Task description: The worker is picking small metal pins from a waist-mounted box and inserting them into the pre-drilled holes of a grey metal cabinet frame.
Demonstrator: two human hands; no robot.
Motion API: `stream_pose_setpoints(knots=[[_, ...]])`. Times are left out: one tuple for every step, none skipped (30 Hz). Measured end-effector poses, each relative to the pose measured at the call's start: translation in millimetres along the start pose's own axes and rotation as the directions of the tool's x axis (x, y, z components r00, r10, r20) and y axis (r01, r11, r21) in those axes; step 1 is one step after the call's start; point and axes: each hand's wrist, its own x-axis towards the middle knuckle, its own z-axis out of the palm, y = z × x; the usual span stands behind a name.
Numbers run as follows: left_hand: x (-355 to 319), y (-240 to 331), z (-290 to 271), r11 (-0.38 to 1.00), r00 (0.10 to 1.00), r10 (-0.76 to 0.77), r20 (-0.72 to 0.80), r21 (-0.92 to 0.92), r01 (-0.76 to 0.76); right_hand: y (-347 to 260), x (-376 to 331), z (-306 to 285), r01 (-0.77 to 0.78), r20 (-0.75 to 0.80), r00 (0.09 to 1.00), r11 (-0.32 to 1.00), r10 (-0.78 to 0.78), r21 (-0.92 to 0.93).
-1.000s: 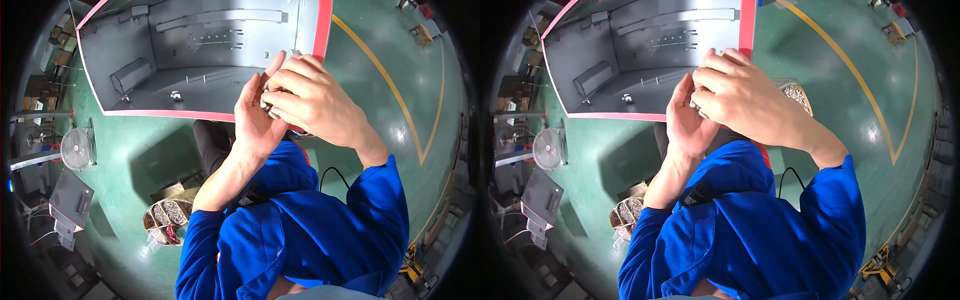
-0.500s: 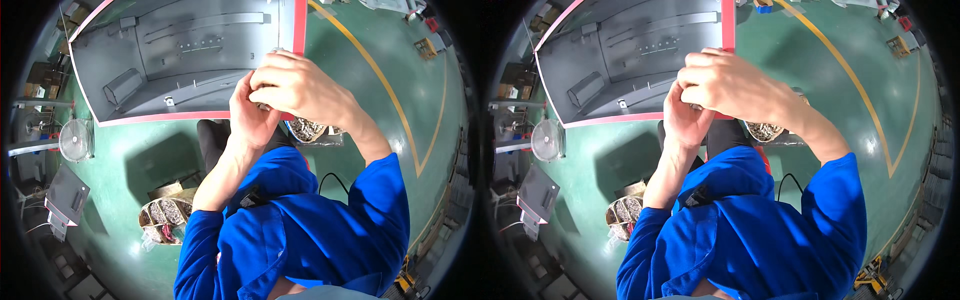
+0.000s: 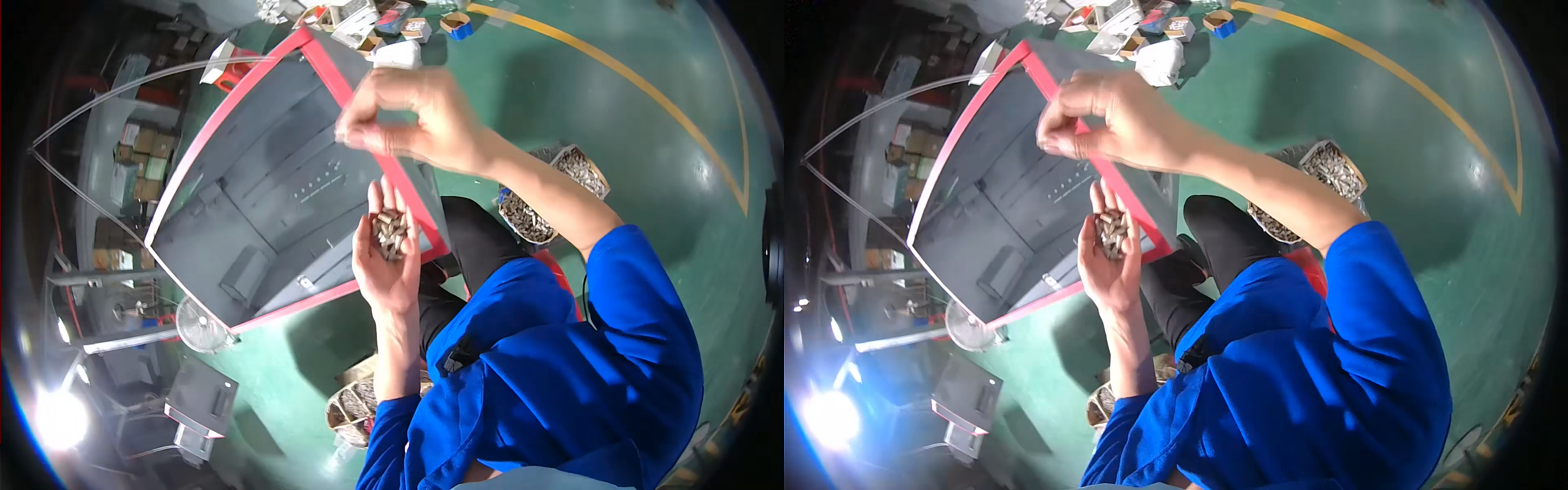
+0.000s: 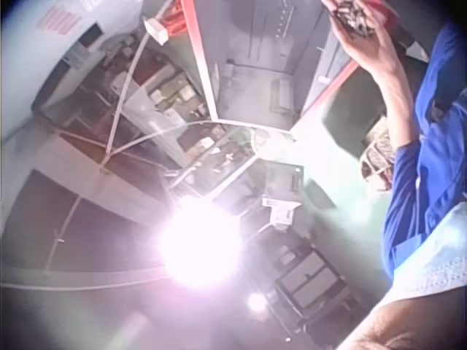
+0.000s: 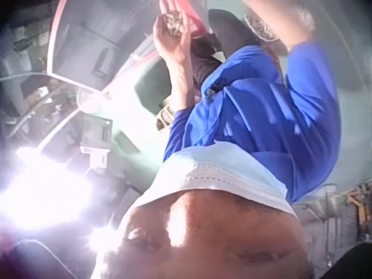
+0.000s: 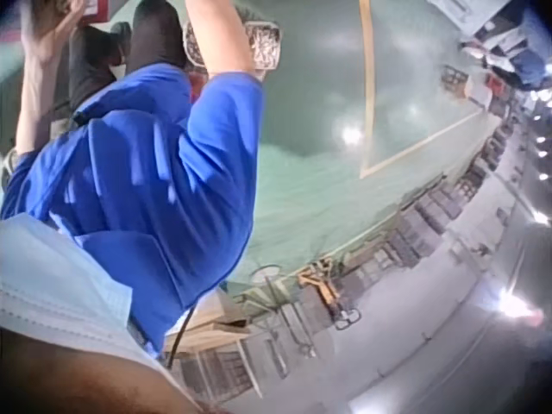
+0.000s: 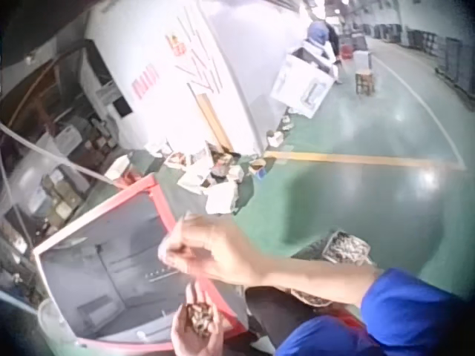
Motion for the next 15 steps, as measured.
stream_pose_setpoints(knots=[[2, 1, -4, 0.999, 0.998, -0.026, 0.055, -0.041, 0.029, 11, 4, -10, -0.065, -0.13, 0.989, 0.997, 0.068, 0.03], [-1, 5, 0, 0.999, 0.997, -0.045, 0.07, -0.026, 0.047, 21, 10, -13, -0.116, -0.253, 0.959, 0.991, 0.129, 0.069], [-4, 3, 6, 0.998, 0.998, -0.036, 0.05, -0.056, 0.039, 34, 17, -16, -0.079, -0.32, 0.943, 0.995, 0.095, 0.062], [-7, 1, 13, 0.996, 0.999, -0.028, 0.03, -0.085, 0.031, 43, 20, -17, -0.098, -0.32, 0.939, 0.99, 0.125, 0.099], [-12, 3, 13, 0.995, 1.0, -0.016, 0.027, -0.1, 0.019, 46, 23, -11, -0.119, -0.31, 0.937, 0.983, 0.158, 0.143], [-16, 8, 9, 0.996, 1.0, -0.017, 0.022, -0.084, 0.019, 48, 26, -6, -0.139, -0.299, 0.935, 0.973, 0.191, 0.187], [-19, 10, 9, 0.998, 1.0, -0.006, 0.029, -0.067, 0.008, 49, 27, -2, -0.148, -0.281, 0.936, 0.963, 0.21, 0.228], [-22, 12, 8, 0.999, 0.999, 0.006, 0.032, -0.051, -0.004, 52, 27, 2, -0.145, -0.253, 0.947, 0.965, 0.199, 0.217], [-24, 10, 11, 0.997, 1.0, 0.013, -0.008, -0.071, -0.014, 54, 27, 5, -0.155, -0.238, 0.948, 0.959, 0.212, 0.238], [-25, 11, 10, 0.998, 1.0, -0.003, 0.014, -0.07, 0.004, 55, 27, 8, -0.165, -0.224, 0.948, 0.952, 0.225, 0.259], [-27, 12, 10, 0.998, 0.999, -0.011, 0.037, -0.067, 0.014, 54, 28, 10, -0.16, -0.224, 0.948, 0.949, 0.224, 0.271], [-29, 13, 10, 0.998, 0.998, -0.021, 0.06, -0.064, 0.024, 54, 29, 13, -0.156, -0.225, 0.949, 0.947, 0.223, 0.282], [-31, 12, 13, 0.998, 0.998, -0.021, 0.062, -0.065, 0.026, 53, 29, 16, -0.151, -0.225, 0.949, 0.944, 0.222, 0.293], [-31, 12, 13, 0.998, 0.998, -0.02, 0.057, -0.066, 0.024, 53, 31, 16, -0.147, -0.236, 0.946, 0.943, 0.222, 0.297], [-33, 13, 13, 0.998, 0.998, -0.019, 0.052, -0.066, 0.022, 53, 33, 18, -0.144, -0.248, 0.943, 0.943, 0.223, 0.3]])
